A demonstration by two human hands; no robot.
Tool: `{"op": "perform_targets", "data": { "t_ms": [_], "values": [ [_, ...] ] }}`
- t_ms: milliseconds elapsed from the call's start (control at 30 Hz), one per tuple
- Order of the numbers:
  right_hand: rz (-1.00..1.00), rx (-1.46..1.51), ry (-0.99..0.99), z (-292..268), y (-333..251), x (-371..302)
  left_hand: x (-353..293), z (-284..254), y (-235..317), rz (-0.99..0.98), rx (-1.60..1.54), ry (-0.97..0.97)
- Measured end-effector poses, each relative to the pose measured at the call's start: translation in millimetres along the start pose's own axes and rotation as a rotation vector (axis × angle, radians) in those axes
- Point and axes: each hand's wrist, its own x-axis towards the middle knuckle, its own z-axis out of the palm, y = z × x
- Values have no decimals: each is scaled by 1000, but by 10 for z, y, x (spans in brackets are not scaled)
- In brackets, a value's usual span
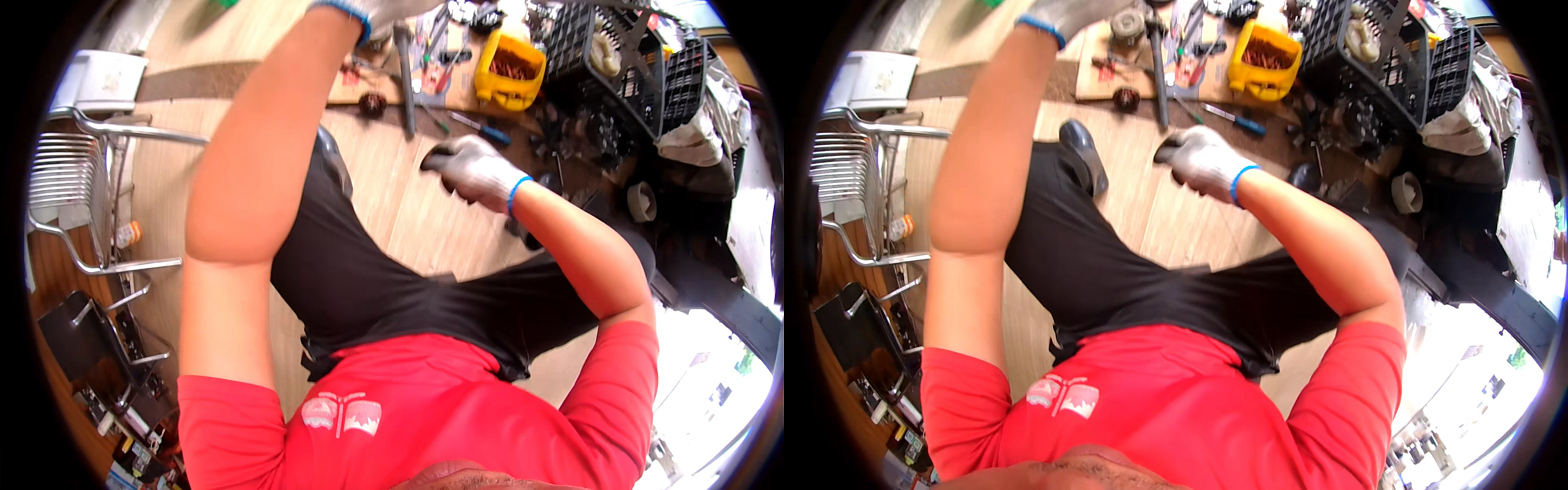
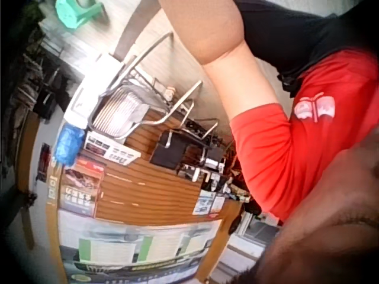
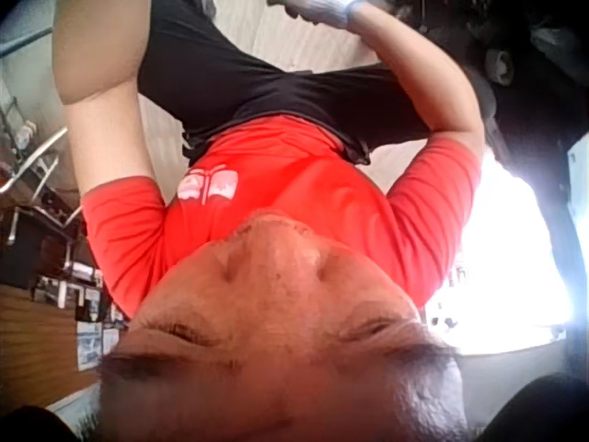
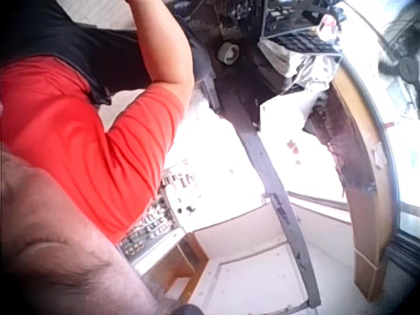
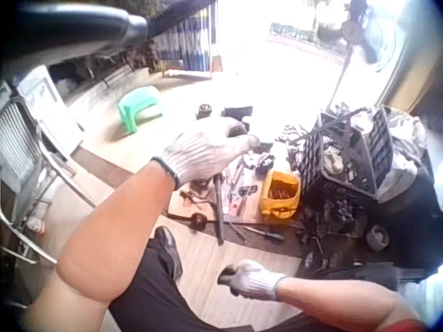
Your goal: The person holds a motor component with gloved hands, using a small tool to manipulate or clean internal parts while sitting on the floor in a workshop.
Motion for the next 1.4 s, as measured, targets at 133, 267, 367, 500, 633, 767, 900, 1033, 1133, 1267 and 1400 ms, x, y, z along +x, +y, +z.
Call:
{"op": "perform_targets", "data": {
  "t_ms": [133, 267, 367, 500, 633, 767, 900, 1033, 1133, 1267, 1400],
  "values": [
    [-258, 401, 331, -722, -385, -258, 209, -87, 17, -201, -252, 178],
    [-505, 513, 352, -835, -503, -333, 54, 176, -600, -31, -411, 280],
    [-492, 575, 303, -860, -602, -511, 144, 303, -454, -337, -1606, 4],
    [-578, 680, 273, -883, -684, -631, 127, 297, -94, -221, -1886, -13],
    [-701, 736, 300, -902, -713, -597, 74, 294, 181, -276, -1887, 47],
    [-737, 440, 378, -917, -734, -658, 62, 367, 266, -315, -1858, 1],
    [-777, 118, 497, -966, -697, -598, 63, 428, 295, -306, -1862, -107],
    [-885, -241, 665, -1008, -660, -595, 26, 477, 321, -201, -1793, -239],
    [-767, -63, 583, -1009, -694, -618, 2, 526, 340, -160, -1706, -239],
    [-888, -498, 776, -1041, -592, -486, -36, 478, 433, -98, -1558, -156],
    [-962, -547, 768, -1041, -564, -435, -42, 495, 412, -89, -1340, -62]
  ]
}}
